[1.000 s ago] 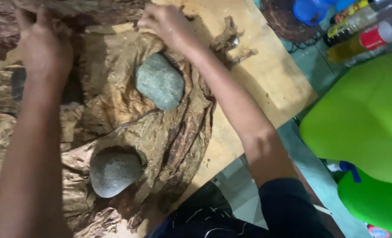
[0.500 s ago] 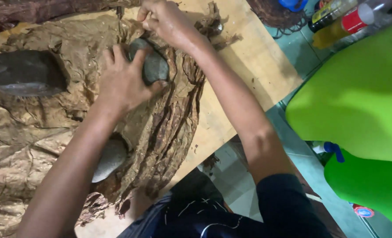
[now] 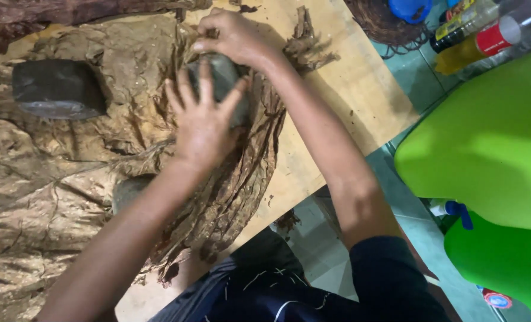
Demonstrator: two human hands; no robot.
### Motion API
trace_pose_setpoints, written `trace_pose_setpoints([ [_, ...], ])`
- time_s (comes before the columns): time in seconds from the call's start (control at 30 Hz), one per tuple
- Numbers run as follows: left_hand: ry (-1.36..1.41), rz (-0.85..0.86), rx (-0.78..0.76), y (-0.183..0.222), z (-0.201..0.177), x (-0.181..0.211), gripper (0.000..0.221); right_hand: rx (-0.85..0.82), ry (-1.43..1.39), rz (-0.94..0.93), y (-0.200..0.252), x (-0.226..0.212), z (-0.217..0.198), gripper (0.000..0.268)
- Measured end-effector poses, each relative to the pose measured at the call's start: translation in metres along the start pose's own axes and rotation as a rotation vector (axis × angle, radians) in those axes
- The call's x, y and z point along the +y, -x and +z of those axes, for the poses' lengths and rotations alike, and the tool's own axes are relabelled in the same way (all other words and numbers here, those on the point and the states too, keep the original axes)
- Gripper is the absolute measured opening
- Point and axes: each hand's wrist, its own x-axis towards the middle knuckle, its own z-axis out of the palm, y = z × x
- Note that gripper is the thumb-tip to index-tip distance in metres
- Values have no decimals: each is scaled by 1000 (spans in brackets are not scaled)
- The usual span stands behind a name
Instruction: Flattening and smoothing dried tobacco leaves on a wooden surface using stones as weights.
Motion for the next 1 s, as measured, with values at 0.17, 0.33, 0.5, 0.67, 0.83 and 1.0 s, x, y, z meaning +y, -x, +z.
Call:
trace_pose_setpoints([
  [0.17, -286, 131, 112, 10, 45, 16, 108, 43, -105, -61, 0, -4, -4, 13],
  [0.33, -393, 231, 275, 11, 67, 21, 85, -7, -225, 188, 7, -24, -14, 12],
  [0.5, -268, 228, 199, 13, 68, 11, 107, 112, -69, 358, 1, -7, -10, 18],
  [0.67, -271, 290, 347, 16, 66, 14, 91, 96, -104, 285, 2, -4, -12, 23],
  [0.83, -254, 286, 267, 16, 71, 15, 96, -205, 37, 448, 12, -26, -34, 22],
  [1.0, -247, 181, 213, 11, 87, 3, 121, -154, 159, 712, 21, -28, -39, 18],
])
